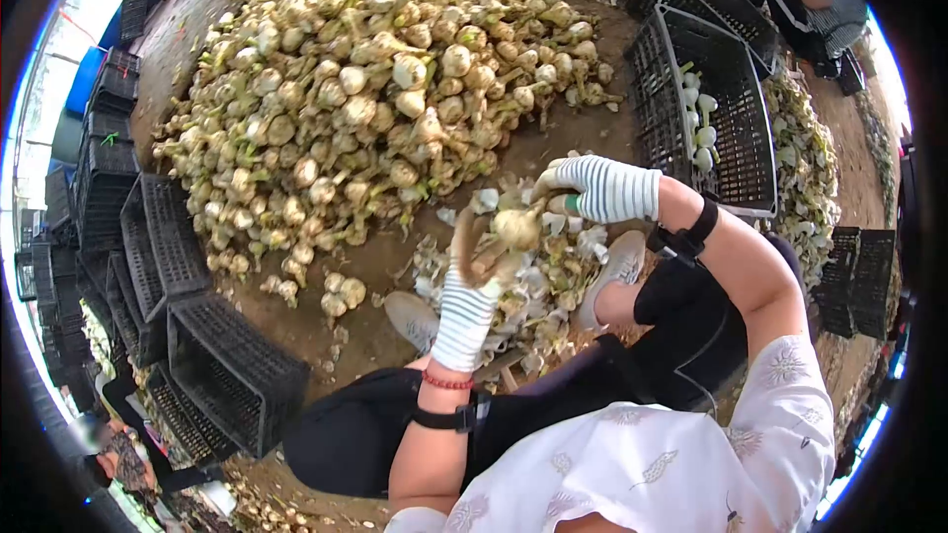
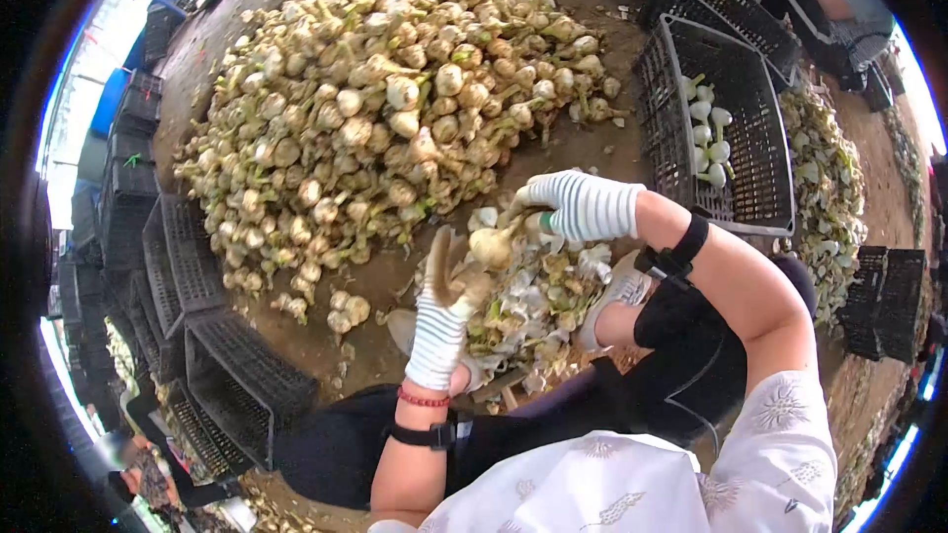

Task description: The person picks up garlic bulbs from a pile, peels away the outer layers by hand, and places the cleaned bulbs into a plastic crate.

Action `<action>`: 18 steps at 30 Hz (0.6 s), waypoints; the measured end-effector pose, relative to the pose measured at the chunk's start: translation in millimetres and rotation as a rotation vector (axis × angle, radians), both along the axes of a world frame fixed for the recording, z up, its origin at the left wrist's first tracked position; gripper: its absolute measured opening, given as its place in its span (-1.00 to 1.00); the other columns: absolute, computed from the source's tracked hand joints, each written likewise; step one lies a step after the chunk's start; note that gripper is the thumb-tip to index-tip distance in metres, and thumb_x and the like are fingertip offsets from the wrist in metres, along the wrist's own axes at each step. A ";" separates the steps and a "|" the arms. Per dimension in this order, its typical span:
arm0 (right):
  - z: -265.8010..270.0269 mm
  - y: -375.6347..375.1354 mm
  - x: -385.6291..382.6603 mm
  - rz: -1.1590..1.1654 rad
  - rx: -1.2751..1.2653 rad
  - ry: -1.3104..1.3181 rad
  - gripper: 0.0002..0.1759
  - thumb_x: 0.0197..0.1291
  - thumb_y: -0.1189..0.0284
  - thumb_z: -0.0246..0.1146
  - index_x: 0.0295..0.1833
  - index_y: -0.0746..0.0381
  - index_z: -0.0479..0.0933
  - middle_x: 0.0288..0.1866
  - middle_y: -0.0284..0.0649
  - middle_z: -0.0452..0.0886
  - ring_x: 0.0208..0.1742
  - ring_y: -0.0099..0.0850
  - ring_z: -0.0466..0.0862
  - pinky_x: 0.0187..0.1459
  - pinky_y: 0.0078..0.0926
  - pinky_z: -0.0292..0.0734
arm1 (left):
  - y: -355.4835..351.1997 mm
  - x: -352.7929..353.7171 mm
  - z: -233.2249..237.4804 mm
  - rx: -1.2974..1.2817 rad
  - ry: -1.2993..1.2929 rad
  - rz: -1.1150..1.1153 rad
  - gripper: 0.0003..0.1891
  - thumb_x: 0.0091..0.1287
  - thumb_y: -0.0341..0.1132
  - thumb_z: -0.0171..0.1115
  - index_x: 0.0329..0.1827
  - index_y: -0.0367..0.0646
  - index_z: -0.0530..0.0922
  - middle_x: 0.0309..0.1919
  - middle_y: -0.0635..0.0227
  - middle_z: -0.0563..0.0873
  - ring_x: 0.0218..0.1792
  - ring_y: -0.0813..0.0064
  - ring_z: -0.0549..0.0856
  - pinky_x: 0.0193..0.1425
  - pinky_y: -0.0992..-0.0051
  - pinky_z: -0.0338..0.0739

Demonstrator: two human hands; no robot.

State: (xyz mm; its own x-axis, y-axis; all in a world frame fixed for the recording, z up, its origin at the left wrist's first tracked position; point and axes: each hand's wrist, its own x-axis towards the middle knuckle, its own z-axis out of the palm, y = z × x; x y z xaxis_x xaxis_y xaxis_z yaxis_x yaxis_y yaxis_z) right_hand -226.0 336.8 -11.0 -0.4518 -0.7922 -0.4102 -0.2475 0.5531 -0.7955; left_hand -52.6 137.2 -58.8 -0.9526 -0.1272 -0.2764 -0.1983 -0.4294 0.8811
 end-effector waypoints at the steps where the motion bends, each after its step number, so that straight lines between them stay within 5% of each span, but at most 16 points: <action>1: 3.5 -7.6 13.2 -0.001 -0.078 0.039 -0.67 0.33 0.49 0.23 0.19 0.23 0.58 -0.06 -0.14 0.70 -0.08 -0.36 0.67 0.01 -0.38 0.58 | -1.8 2.2 4.9 -0.050 0.003 -0.024 -0.12 0.26 -0.42 0.47 0.60 -0.10 0.13 0.39 0.11 0.43 0.30 0.28 0.54 0.37 0.33 0.50; 3: 14.2 -20.6 33.1 -0.047 -0.226 0.030 -0.65 0.34 0.45 0.24 0.22 0.25 0.56 -0.06 -0.19 0.70 -0.09 -0.41 0.67 -0.03 -0.45 0.58 | -7.3 9.4 16.0 -0.131 0.058 0.001 -0.28 0.26 -0.46 0.47 0.47 -0.20 0.32 0.28 0.22 0.54 0.23 0.43 0.58 0.33 0.42 0.53; 6: 30.6 -36.1 66.3 -0.507 -0.391 -0.308 -0.53 0.37 0.27 0.32 0.30 0.25 0.49 0.00 -0.31 0.67 -0.05 -0.51 0.62 -0.04 -0.51 0.57 | -17.5 22.6 23.0 0.064 0.031 0.129 -0.38 0.29 -0.48 0.44 0.40 -0.20 0.39 0.22 0.27 0.58 0.19 0.46 0.60 0.29 0.44 0.55; 8: 27.8 -41.5 84.0 -0.456 -0.392 -0.506 -0.49 0.35 0.20 0.35 0.31 0.21 0.50 0.01 -0.34 0.67 -0.06 -0.57 0.59 -0.08 -0.56 0.55 | -17.2 27.5 39.1 0.039 0.077 0.156 -0.45 0.31 -0.50 0.41 0.35 -0.19 0.42 0.17 0.31 0.61 0.15 0.48 0.61 0.28 0.46 0.55; 9: 27.1 -52.9 96.7 -0.439 -0.462 -0.361 -0.48 0.34 0.17 0.37 0.29 0.23 0.52 -0.02 -0.36 0.67 -0.11 -0.61 0.59 -0.14 -0.58 0.53 | -17.6 29.4 42.4 0.025 0.081 0.161 -0.46 0.30 -0.49 0.42 0.34 -0.20 0.43 0.15 0.32 0.62 0.13 0.49 0.62 0.27 0.47 0.55; 13: 54.0 -61.4 110.4 -0.742 -0.315 -0.465 -0.62 0.32 0.34 0.35 0.16 0.31 0.60 -0.08 -0.35 0.70 -0.25 -0.60 0.63 -0.20 -0.56 0.57 | -28.9 46.8 40.7 -0.012 0.057 0.169 -0.54 0.35 -0.37 0.40 0.27 -0.21 0.45 0.10 0.32 0.63 0.07 0.48 0.65 0.20 0.45 0.60; 14: 38.3 -56.3 101.7 -0.825 -0.486 -0.595 -0.67 0.33 0.38 0.33 0.12 0.32 0.61 -0.12 -0.31 0.70 -0.28 -0.55 0.65 -0.23 -0.54 0.60 | -31.5 51.4 40.0 0.044 0.038 0.175 -0.57 0.38 -0.33 0.37 0.25 -0.21 0.46 0.10 0.30 0.63 0.07 0.44 0.66 0.16 0.41 0.63; 15: 18.9 -35.6 73.9 -0.515 -0.558 0.129 -0.73 0.35 0.38 0.31 0.06 0.30 0.62 -0.14 -0.29 0.71 -0.28 -0.54 0.65 -0.24 -0.54 0.61 | -34.7 54.9 39.7 0.146 0.029 0.189 -0.57 0.35 -0.30 0.42 0.21 -0.22 0.48 0.04 0.35 0.65 0.04 0.53 0.65 0.19 0.51 0.58; 17: 25.4 -13.4 57.3 -0.530 -1.011 0.026 -0.81 0.40 0.37 0.28 -0.04 0.27 0.62 -0.17 -0.25 0.73 -0.28 -0.53 0.65 -0.25 -0.56 0.64 | -37.3 57.8 44.2 0.149 0.006 0.203 -0.57 0.36 -0.31 0.41 0.20 -0.22 0.47 0.03 0.34 0.65 0.03 0.52 0.65 0.17 0.51 0.59; 18: 43.0 -9.3 61.9 -0.856 -1.320 -0.865 -0.82 0.41 0.35 0.27 -0.08 0.25 0.62 -0.17 -0.24 0.73 -0.28 -0.53 0.66 -0.25 -0.59 0.64 | -37.8 58.0 46.2 0.150 -0.022 0.209 -0.58 0.36 -0.32 0.41 0.19 -0.22 0.47 0.02 0.34 0.65 0.01 0.51 0.66 0.15 0.50 0.61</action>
State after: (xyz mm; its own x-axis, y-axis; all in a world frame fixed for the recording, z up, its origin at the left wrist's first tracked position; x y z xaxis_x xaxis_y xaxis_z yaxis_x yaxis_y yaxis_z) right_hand -164.2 327.5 32.0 -0.8925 -0.4433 -0.0825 0.4205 -0.7521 -0.5075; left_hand 5.4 99.4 -12.6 -0.9033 -0.2767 -0.3278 -0.1102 -0.5888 0.8007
